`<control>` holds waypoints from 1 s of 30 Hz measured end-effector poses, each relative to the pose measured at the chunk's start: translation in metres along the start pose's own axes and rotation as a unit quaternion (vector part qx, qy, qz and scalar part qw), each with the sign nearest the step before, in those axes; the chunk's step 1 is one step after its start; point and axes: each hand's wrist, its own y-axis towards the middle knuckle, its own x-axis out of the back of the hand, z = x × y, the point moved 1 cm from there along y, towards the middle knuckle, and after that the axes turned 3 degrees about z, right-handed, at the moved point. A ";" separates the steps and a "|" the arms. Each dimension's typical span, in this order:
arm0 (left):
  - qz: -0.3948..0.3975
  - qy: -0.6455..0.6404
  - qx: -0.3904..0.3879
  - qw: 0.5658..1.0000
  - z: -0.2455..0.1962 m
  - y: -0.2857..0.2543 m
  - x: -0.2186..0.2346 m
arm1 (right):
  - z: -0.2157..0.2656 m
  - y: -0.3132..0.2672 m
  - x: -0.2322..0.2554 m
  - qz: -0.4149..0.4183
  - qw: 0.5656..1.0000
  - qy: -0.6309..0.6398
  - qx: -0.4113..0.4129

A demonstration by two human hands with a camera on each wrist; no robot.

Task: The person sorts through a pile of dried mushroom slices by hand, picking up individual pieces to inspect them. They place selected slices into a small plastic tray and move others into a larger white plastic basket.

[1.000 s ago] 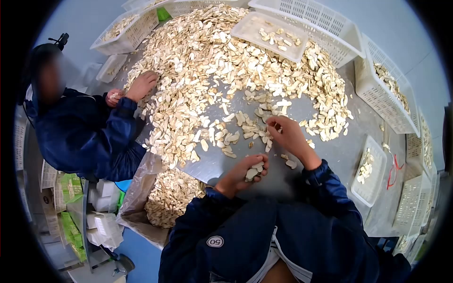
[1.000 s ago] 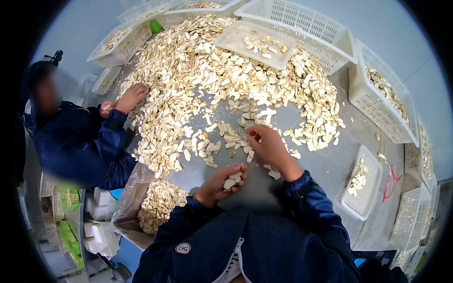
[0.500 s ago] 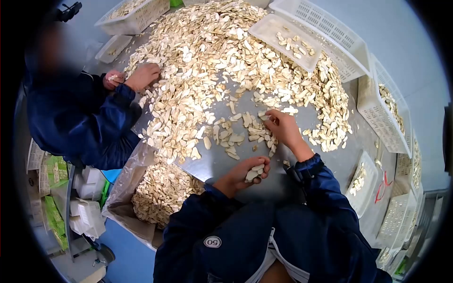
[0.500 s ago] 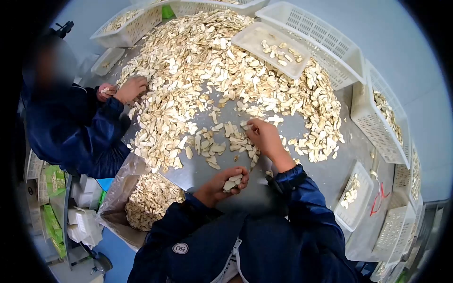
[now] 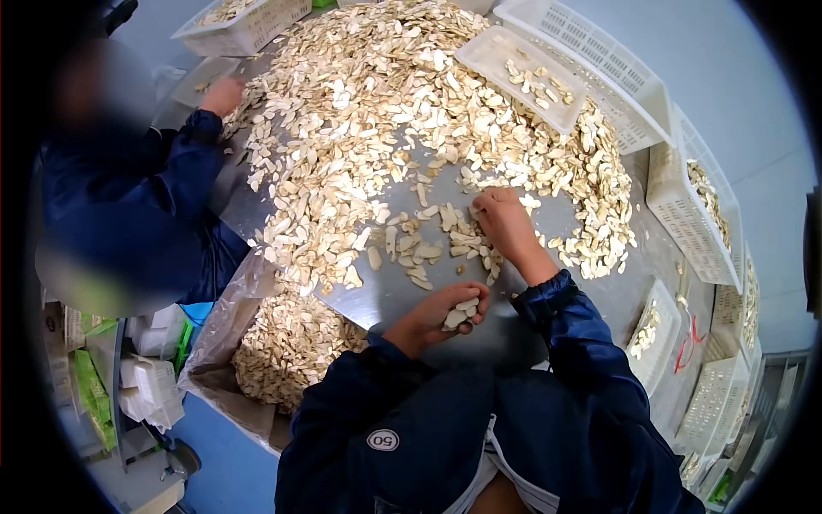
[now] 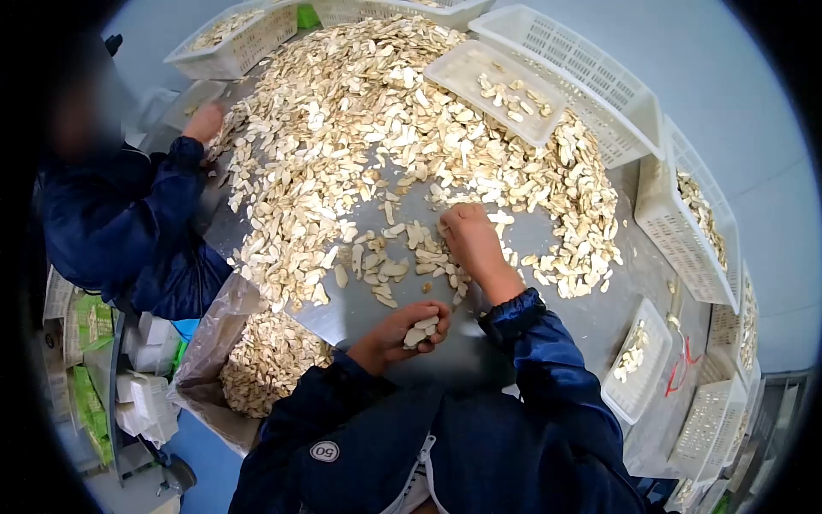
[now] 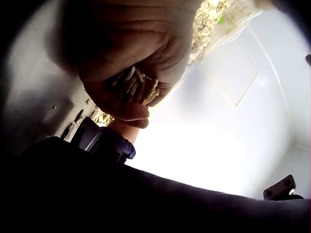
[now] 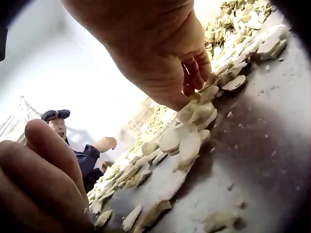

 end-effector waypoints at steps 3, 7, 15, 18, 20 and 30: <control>-0.009 -0.005 0.000 1.000 0.000 -0.001 0.000 | 0.002 0.000 0.006 0.002 0.999 -0.022 -0.033; -0.013 -0.001 0.010 1.000 0.000 0.002 -0.002 | 0.005 -0.004 0.016 -0.070 0.992 -0.078 -0.068; 0.006 -0.001 0.000 1.000 0.000 0.002 0.001 | 0.016 -0.012 0.004 0.045 0.995 -0.025 -0.086; 0.007 0.002 0.000 1.000 0.000 0.002 0.001 | 0.014 -0.016 0.007 0.060 0.993 0.026 -0.100; -0.005 -0.004 0.007 1.000 0.001 0.002 0.002 | 0.013 -0.019 0.019 0.097 0.986 0.064 -0.123; -0.044 0.024 0.008 0.999 -0.003 0.001 -0.009 | 0.039 -0.014 0.032 0.201 0.964 0.133 -0.112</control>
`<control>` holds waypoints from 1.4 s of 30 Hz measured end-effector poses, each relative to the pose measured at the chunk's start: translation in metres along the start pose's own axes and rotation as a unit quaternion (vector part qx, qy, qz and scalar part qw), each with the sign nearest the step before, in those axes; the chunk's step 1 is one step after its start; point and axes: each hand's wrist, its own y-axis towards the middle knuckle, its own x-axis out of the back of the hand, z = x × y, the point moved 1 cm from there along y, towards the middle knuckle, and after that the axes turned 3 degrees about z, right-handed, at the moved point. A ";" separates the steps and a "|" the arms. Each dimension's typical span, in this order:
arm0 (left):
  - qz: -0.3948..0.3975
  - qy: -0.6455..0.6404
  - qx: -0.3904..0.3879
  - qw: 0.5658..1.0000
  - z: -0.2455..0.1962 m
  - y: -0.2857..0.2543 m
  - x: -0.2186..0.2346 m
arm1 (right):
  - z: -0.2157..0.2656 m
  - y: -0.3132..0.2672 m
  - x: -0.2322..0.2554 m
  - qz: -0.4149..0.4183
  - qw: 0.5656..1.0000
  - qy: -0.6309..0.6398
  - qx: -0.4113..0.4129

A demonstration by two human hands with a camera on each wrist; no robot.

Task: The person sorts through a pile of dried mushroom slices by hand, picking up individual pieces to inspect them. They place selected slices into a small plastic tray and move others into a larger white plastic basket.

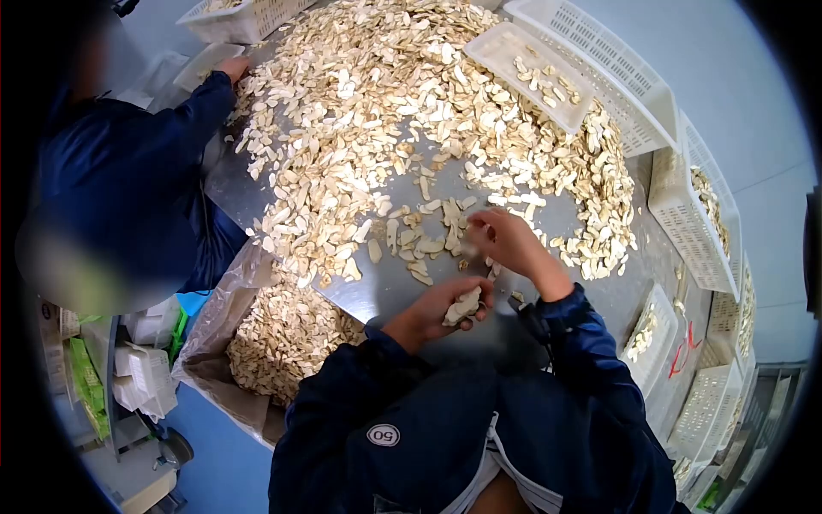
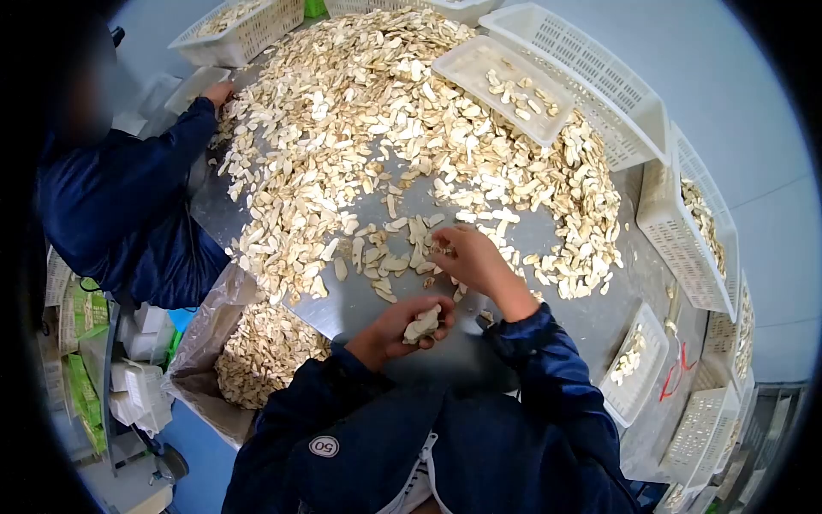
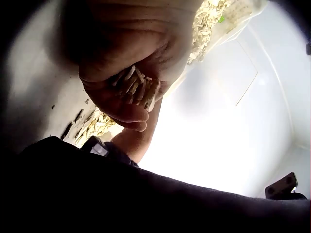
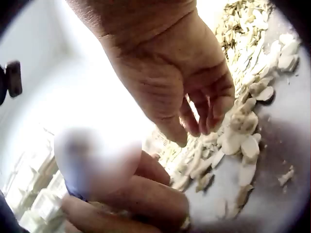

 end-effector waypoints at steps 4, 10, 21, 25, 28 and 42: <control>0.014 0.029 0.012 0.999 0.000 0.000 0.004 | 0.009 0.020 -0.019 0.039 0.968 0.244 0.047; 0.032 0.036 0.024 0.999 0.002 0.003 0.005 | -0.004 0.007 0.016 -0.069 0.991 0.111 0.010; 0.035 0.068 0.090 0.993 0.000 -0.001 -0.001 | 0.019 -0.005 -0.036 -0.029 0.992 0.026 0.124; 0.008 0.077 0.090 0.993 0.000 -0.004 -0.005 | 0.026 0.000 -0.006 -0.075 0.976 0.198 0.055; 0.034 0.075 0.086 0.993 0.001 0.002 -0.001 | 0.000 -0.011 0.019 -0.121 0.988 0.099 0.001; 0.042 0.043 0.077 0.995 0.000 0.001 0.000 | -0.013 -0.027 -0.015 -0.180 0.969 -0.124 0.115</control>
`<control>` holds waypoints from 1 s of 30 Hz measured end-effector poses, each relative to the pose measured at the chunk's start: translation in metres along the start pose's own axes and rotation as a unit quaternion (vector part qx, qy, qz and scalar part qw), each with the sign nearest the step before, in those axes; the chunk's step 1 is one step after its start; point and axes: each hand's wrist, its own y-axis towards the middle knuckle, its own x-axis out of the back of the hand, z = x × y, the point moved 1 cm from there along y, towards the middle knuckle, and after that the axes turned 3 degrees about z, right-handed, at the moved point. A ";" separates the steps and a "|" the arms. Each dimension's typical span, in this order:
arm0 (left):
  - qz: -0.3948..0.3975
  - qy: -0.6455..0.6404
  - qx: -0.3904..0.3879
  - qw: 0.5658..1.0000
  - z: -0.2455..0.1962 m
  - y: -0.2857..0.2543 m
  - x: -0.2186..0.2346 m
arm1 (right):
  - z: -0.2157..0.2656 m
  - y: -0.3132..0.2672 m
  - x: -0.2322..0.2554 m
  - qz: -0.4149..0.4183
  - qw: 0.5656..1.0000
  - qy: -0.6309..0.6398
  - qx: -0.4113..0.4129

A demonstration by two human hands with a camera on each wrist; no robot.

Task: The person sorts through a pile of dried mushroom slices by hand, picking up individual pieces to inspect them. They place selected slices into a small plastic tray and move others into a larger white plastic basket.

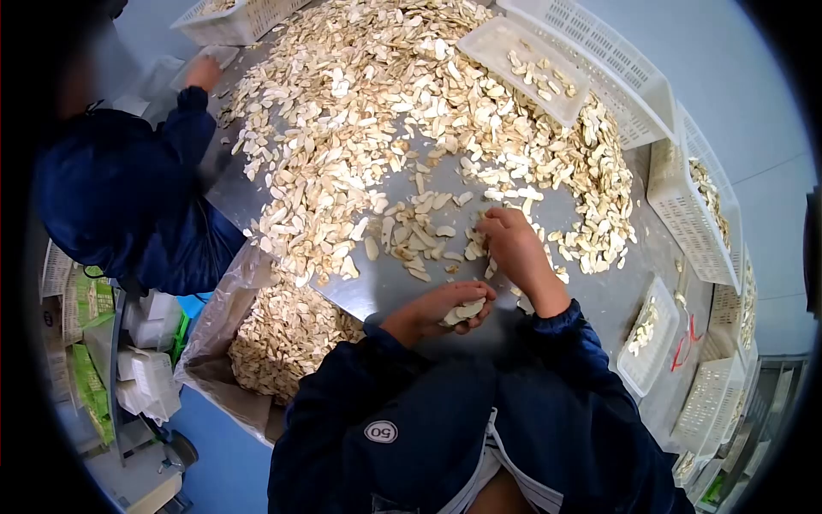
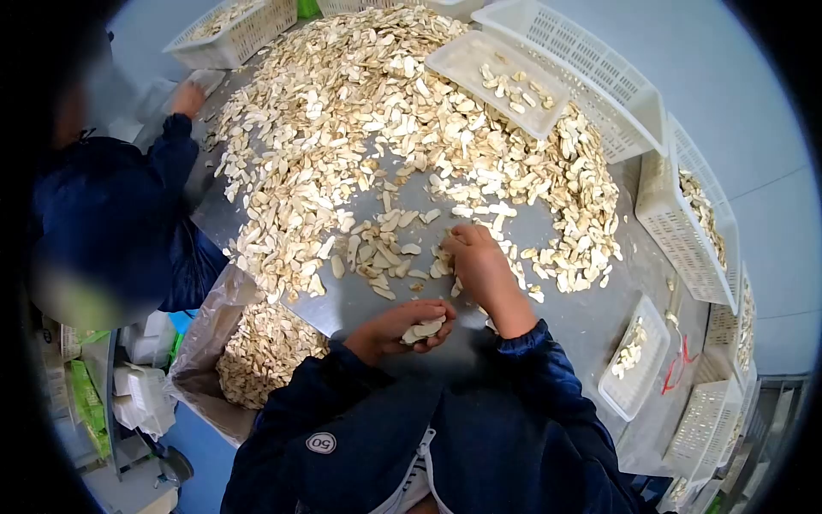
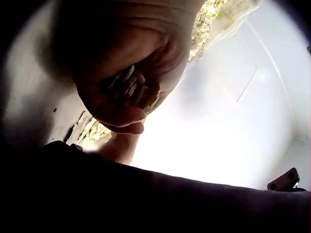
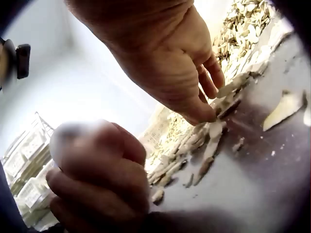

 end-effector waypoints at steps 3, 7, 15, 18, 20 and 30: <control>-0.005 -0.010 -0.008 1.000 0.000 -0.001 0.000 | -0.008 0.003 -0.001 -0.011 1.000 -0.010 0.012; -0.013 -0.012 -0.013 1.000 0.005 0.003 0.003 | -0.012 -0.010 0.009 0.048 0.969 0.176 -0.166; -0.008 -0.008 -0.014 1.000 0.001 0.001 0.002 | -0.011 -0.020 0.007 0.034 0.937 0.269 -0.219; -0.016 -0.009 -0.011 1.000 0.001 0.001 0.001 | 0.019 -0.003 0.021 0.000 0.965 0.215 -0.147; -0.021 -0.007 -0.009 1.000 0.001 0.000 0.000 | 0.021 -0.001 0.021 0.017 0.982 0.171 -0.079; -0.017 0.004 -0.018 1.000 0.000 -0.002 -0.001 | 0.001 -0.019 0.005 0.066 0.990 0.085 -0.089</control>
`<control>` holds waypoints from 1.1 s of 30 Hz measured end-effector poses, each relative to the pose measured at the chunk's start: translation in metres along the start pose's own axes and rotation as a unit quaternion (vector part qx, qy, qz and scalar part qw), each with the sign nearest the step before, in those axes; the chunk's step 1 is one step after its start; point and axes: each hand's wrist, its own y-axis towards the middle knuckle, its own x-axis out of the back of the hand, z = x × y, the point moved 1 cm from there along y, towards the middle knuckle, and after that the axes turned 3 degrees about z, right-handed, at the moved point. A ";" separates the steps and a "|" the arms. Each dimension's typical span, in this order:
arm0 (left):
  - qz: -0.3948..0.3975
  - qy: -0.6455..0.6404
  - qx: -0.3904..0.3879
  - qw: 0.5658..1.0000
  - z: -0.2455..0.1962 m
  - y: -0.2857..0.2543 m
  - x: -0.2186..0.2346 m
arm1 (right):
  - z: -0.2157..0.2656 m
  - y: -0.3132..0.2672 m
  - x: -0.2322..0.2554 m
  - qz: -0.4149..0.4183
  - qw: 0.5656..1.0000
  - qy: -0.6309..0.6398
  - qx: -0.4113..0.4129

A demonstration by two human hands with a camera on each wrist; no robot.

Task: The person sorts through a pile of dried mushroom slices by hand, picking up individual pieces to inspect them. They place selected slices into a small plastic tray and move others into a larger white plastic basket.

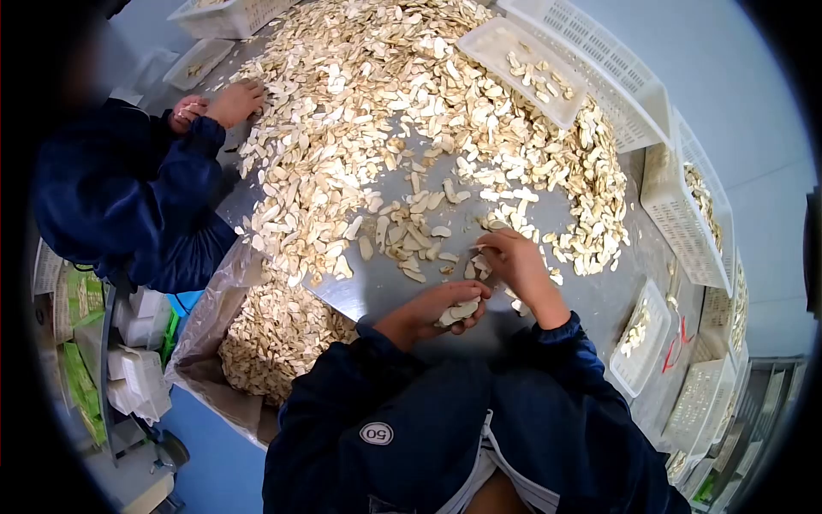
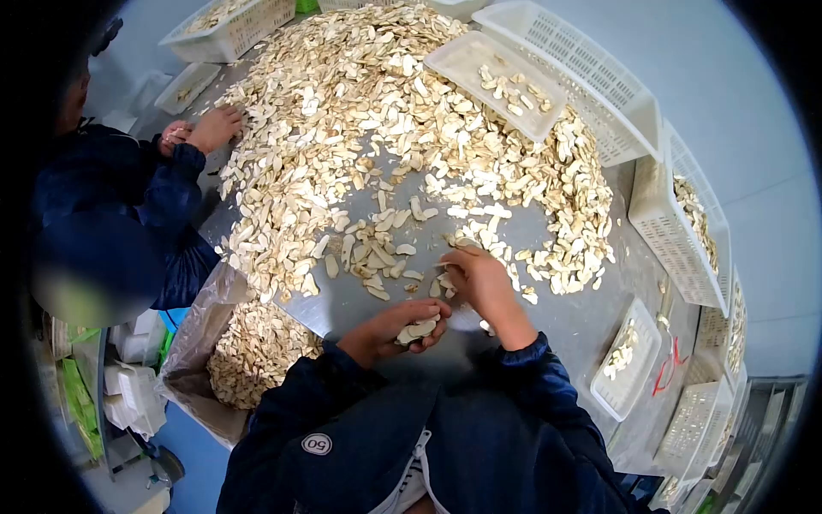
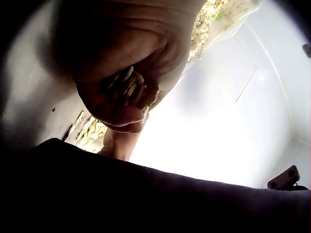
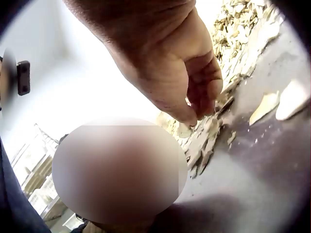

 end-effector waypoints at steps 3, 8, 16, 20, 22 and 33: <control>0.004 0.009 -0.001 1.000 0.000 0.001 0.000 | 0.007 -0.002 0.021 0.016 0.997 0.051 -0.055; 0.025 -0.065 0.006 0.998 0.003 0.002 0.010 | 0.011 -0.016 0.031 0.168 0.935 0.308 -0.054; 0.026 0.109 0.071 0.991 0.001 -0.005 -0.002 | 0.021 -0.013 -0.006 0.134 0.991 -0.011 -0.026; 0.039 0.092 0.066 0.993 0.001 -0.004 -0.004 | 0.012 -0.018 -0.011 0.130 0.991 -0.030 -0.030; 0.050 0.083 0.059 0.994 0.001 -0.002 -0.001 | 0.015 -0.018 -0.007 0.130 0.990 -0.027 -0.048; 0.043 0.037 0.024 0.998 0.002 -0.001 0.000 | 0.012 -0.030 -0.007 0.100 0.992 -0.071 -0.035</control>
